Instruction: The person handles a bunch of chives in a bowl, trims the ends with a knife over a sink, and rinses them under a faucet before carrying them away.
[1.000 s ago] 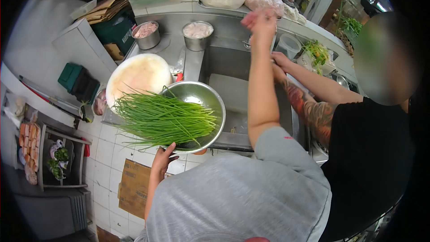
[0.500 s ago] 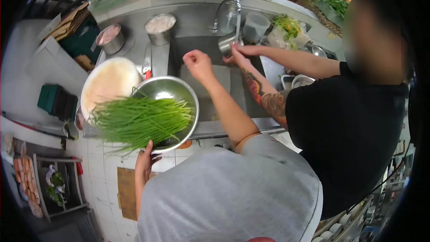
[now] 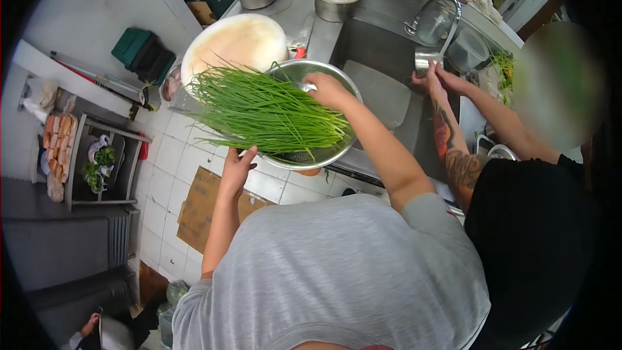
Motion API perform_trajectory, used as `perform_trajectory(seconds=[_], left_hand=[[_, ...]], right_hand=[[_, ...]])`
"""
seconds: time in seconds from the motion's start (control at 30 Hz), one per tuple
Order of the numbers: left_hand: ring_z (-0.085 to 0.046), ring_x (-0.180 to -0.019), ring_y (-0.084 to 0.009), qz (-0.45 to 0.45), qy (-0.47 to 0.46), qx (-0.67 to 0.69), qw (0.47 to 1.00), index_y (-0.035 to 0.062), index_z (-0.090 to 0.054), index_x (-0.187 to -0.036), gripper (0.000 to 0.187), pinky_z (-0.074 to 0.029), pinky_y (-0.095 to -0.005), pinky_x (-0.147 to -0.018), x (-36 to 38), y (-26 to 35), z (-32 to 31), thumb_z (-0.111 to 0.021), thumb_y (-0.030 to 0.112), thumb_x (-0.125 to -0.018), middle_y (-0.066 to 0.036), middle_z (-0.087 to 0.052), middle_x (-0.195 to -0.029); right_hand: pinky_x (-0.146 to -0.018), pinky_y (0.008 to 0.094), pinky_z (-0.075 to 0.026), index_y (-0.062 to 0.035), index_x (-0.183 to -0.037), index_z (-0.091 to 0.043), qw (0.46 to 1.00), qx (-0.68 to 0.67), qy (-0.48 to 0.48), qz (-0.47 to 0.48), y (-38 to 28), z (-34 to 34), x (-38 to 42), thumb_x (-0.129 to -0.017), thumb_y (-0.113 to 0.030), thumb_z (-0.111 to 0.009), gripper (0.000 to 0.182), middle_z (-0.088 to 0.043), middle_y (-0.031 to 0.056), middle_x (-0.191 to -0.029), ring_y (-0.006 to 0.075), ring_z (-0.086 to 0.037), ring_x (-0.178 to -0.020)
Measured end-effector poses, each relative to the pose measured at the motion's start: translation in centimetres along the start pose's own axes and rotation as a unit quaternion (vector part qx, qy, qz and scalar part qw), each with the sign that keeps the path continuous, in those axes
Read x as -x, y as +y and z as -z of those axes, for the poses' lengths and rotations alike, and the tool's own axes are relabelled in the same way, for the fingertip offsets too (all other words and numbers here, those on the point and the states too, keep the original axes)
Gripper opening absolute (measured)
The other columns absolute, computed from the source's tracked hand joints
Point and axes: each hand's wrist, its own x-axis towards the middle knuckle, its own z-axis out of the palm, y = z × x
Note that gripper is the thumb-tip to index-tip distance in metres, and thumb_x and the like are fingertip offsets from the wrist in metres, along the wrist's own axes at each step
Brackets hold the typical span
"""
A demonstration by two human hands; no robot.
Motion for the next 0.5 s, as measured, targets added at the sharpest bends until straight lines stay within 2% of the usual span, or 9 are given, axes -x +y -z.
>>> perform_trajectory(seconds=[0.07, 0.17, 0.27, 0.37, 0.4, 0.5], left_hand=[[-0.052, -0.103, -0.0245, -0.011, 0.003, -0.008, 1.000, -0.0013, -0.034, -0.125, 0.055, -0.047, -0.0330, -0.076, 0.3, -0.4, 0.5, -0.060, 0.021, -0.083, -0.018, -0.044, -0.123], [-0.052, -0.103, -0.0247, -0.021, 0.027, -0.026, 0.999, -0.0036, -0.027, -0.129, 0.064, -0.047, -0.0324, -0.076, 1.2, -0.2, 1.4, -0.061, 0.021, -0.081, -0.020, -0.043, -0.125], [-0.052, -0.103, -0.0247, -0.021, 0.068, -0.031, 0.997, -0.0061, -0.020, -0.133, 0.074, -0.047, -0.0319, -0.076, 2.5, -0.5, 2.9, -0.063, 0.022, -0.080, -0.022, -0.041, -0.126], [-0.053, -0.098, -0.0211, -0.013, 0.110, -0.023, 0.994, -0.0073, -0.016, -0.134, 0.076, -0.047, -0.0286, -0.075, 3.3, -1.4, 4.9, -0.063, 0.020, -0.080, -0.021, -0.042, -0.127], [-0.053, -0.098, -0.0207, -0.007, 0.122, -0.023, 0.992, -0.0072, -0.017, -0.134, 0.076, -0.047, -0.0284, -0.075, 3.4, -1.6, 5.5, -0.063, 0.020, -0.080, -0.021, -0.042, -0.126], [-0.055, -0.094, -0.0184, -0.009, 0.163, -0.013, 0.987, -0.0067, -0.019, -0.134, 0.073, -0.046, -0.0273, -0.073, 3.3, -2.2, 6.9, -0.062, 0.021, -0.081, -0.018, -0.047, -0.121]], right_hand=[[-0.082, 0.0390, -0.044, -0.0046, -0.107, -0.056, 0.997, -0.030, -0.045, -0.048, 0.2, -1.9, -1.9, -0.074, -0.022, -0.066, 0.038, -0.060, 0.0145, -0.101, 0.0305, -0.056, -0.092], [-0.081, 0.0368, -0.044, -0.0041, -0.106, -0.057, 0.983, -0.083, -0.136, -0.089, 0.2, -2.5, -3.0, -0.074, -0.023, -0.067, 0.039, -0.060, 0.0148, -0.100, 0.0283, -0.057, -0.092], [-0.081, 0.0341, -0.044, -0.0035, -0.108, -0.057, 0.938, -0.219, -0.185, -0.198, 1.5, -1.2, -4.1, -0.074, -0.023, -0.067, 0.040, -0.060, 0.0153, -0.102, 0.0236, -0.057, -0.094], [-0.078, 0.0325, -0.044, -0.0022, -0.105, -0.060, 0.969, -0.173, -0.144, -0.099, 1.1, 0.5, -3.8, -0.075, -0.022, -0.066, 0.036, -0.063, 0.0163, -0.096, 0.0202, -0.058, -0.090], [-0.076, 0.0335, -0.044, -0.0039, -0.107, -0.060, 0.965, -0.188, -0.179, -0.047, 1.5, 0.5, -3.9, -0.075, -0.020, -0.066, 0.036, -0.063, 0.0166, -0.094, 0.0214, -0.059, -0.085], [-0.077, 0.0342, -0.045, -0.0081, -0.113, -0.058, 0.956, -0.065, -0.283, -0.030, 2.3, 0.9, -5.8, -0.074, -0.018, -0.065, 0.041, -0.063, 0.0150, -0.100, 0.0233, -0.060, -0.084]])
